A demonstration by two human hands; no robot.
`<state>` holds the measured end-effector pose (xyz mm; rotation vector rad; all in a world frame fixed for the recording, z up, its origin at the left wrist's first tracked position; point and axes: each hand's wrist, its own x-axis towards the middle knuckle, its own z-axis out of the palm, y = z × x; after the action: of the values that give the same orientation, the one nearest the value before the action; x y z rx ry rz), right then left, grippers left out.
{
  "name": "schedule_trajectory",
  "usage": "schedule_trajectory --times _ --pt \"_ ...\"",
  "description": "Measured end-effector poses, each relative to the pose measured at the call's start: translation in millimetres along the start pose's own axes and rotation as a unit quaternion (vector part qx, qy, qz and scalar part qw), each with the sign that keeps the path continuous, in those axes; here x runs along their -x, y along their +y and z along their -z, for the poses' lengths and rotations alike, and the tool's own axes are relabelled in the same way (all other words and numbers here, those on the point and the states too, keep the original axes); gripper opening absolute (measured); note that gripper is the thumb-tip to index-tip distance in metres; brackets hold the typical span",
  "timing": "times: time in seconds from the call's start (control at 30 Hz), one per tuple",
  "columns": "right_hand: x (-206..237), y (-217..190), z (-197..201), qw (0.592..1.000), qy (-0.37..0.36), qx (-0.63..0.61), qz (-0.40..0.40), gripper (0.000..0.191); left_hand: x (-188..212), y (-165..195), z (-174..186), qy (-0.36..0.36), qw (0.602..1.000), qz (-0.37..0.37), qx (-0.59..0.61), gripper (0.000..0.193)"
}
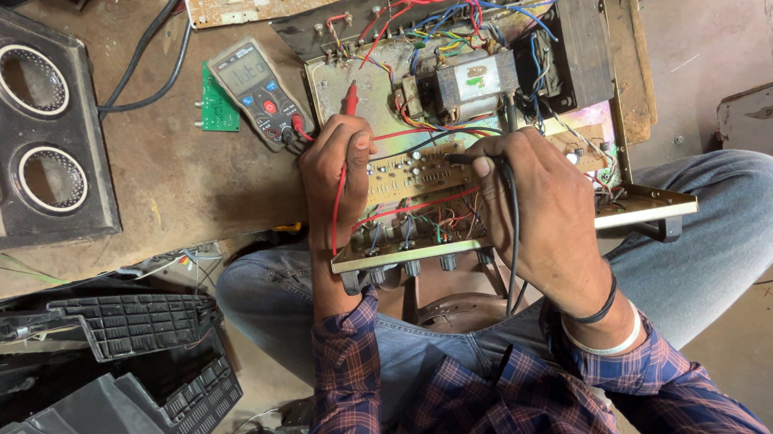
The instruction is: The person uses a multimeter to test various points on an exposed circuit board. They move the probes across different components and wires, observing the readings on the multimeter display.
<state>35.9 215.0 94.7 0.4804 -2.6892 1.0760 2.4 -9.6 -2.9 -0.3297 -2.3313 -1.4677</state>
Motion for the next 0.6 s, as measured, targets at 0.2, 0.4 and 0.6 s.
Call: schedule_trajectory --times 0.2,0.4,0.6 --pt "-1.0 0.4 -0.5 1.000 -0.002 0.012 0.016 0.013 -0.4 0.8 0.1 0.001 1.000 -0.003 -0.001 0.037" --pt "-1.7 -0.3 1.0 1.000 -0.013 0.017 0.020 0.013 -0.6 0.1 -0.9 0.004 1.000 -0.008 -0.001 0.037" --pt "-2.0 -0.2 1.7 1.000 -0.014 0.004 0.019 0.014 -0.5 0.5 -0.7 0.005 1.000 -0.001 -0.004 0.036"
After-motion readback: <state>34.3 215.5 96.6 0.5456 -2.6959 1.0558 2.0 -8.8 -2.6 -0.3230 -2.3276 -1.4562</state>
